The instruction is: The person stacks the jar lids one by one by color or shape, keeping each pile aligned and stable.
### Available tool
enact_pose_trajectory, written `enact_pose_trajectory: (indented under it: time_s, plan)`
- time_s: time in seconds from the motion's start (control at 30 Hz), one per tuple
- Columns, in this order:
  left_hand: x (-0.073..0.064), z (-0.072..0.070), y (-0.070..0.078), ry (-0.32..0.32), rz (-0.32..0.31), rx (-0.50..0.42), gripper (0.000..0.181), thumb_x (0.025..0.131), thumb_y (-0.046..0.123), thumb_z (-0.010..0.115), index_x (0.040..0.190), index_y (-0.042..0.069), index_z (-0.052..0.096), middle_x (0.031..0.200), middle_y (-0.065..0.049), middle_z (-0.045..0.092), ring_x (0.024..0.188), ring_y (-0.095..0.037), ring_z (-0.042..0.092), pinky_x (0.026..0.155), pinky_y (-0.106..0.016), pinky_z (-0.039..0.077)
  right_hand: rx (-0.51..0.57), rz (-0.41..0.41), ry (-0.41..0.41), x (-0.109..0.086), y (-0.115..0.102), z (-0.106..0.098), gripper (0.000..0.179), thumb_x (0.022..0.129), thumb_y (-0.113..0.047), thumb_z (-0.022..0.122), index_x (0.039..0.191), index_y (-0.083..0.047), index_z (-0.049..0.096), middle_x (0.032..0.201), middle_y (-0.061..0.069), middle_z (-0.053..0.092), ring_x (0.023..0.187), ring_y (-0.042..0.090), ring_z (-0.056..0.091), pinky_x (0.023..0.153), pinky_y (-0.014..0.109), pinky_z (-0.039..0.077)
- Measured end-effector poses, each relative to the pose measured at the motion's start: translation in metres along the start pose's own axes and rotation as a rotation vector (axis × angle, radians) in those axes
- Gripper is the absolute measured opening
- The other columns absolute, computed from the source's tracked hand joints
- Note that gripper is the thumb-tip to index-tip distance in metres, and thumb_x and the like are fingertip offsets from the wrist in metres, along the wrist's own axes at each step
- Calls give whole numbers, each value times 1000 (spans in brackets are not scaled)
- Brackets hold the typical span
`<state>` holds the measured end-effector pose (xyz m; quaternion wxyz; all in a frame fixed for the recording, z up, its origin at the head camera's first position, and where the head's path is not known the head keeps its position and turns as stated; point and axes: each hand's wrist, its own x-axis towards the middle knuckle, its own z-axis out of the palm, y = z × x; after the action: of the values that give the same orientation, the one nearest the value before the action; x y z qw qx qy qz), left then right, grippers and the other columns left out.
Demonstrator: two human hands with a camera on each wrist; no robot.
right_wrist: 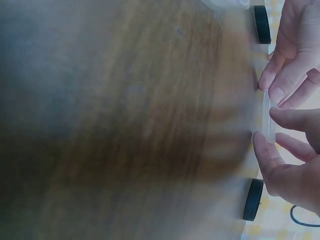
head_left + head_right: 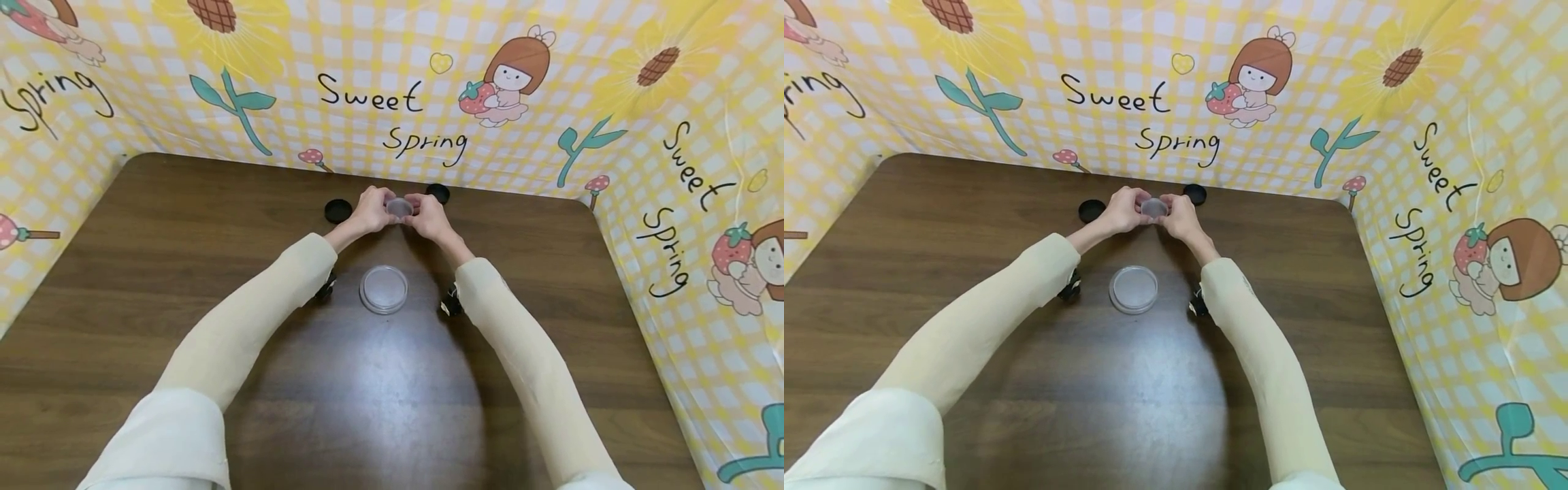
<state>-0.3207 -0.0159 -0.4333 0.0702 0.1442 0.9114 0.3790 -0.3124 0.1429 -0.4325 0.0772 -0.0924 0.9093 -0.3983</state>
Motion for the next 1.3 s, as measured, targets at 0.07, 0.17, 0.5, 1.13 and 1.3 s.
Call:
enact_pose_trajectory:
  time_s: [0.07,0.17,0.5,1.13,1.3]
  plan:
    - [-3,0,0,13,11,-6,48,82,10,76,123,-6,58,114,-21,55,109,-30,45,93,-38,39,11,1,2,-3,-1,0,50,87,0,68,134,5,52,126,19,59,108,28,61,87,33,51]
    - [-9,0,0,26,31,-26,46,81,8,76,121,-7,58,113,-21,55,107,-31,48,90,-38,42,33,6,8,-8,-2,-1,49,86,-1,70,132,4,54,124,19,60,107,28,61,87,34,51]
    - [-26,0,5,-15,54,-54,46,81,6,76,121,-7,58,114,-21,53,102,-30,55,86,-36,48,53,10,-8,-28,-6,-4,47,84,-3,73,128,2,57,114,18,64,103,27,62,87,36,50]
    - [-66,-8,11,24,68,-122,44,78,4,78,118,-5,61,109,-19,52,94,-26,60,81,-32,51,67,-50,-13,-60,-27,-3,44,82,-3,75,123,2,61,114,16,65,97,27,64,83,35,52]
    - [-80,-8,13,23,83,-126,45,77,3,79,117,-6,62,108,-20,52,90,-26,62,77,-29,53,69,-63,0,-77,-31,1,46,81,-1,75,124,3,59,116,20,57,98,28,63,83,35,52]
